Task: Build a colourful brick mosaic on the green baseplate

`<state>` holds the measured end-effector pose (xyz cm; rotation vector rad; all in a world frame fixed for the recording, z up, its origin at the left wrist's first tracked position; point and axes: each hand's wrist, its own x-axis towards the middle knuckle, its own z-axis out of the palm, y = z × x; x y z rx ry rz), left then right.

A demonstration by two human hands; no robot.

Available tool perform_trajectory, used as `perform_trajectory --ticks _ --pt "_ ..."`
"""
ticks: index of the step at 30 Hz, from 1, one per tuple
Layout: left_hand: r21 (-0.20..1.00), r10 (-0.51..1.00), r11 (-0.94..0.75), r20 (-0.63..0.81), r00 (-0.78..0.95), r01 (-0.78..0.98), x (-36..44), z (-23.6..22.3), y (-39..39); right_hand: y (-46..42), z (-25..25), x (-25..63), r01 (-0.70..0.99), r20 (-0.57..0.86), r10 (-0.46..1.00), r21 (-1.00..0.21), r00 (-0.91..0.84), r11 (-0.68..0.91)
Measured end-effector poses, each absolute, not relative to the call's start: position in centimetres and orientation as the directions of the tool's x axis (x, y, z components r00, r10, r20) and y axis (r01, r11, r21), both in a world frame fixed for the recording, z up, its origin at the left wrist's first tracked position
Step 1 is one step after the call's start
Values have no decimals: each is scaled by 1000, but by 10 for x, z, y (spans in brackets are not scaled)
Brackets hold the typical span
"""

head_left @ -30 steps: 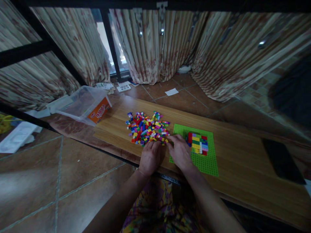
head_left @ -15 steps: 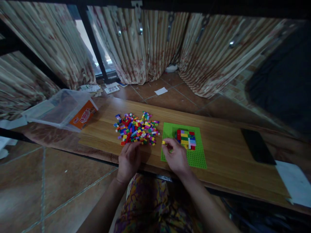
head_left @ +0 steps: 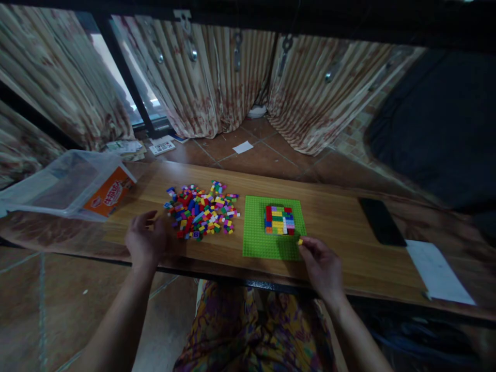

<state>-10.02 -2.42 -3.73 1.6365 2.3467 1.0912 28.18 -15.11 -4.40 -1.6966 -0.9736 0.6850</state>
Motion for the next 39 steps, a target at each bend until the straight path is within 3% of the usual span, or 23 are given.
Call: perform_trajectory --ticks 8,12,26,39 --pt "447 878 213 302 -371 869 -104 -55 -1 -135 -40 287 533 198 868 -841 456 -88" --pt "438 876 180 336 -346 881 -104 -59 -3 -128 -46 284 557 252 889 -830 383 -5" --pt "447 863 195 344 -369 873 -105 -63 -2 -127 -61 294 414 146 861 -907 487 -80" --pt "474 866 204 321 -383 857 -101 -56 -4 -125 -58 291 610 227 892 -789 391 -66"
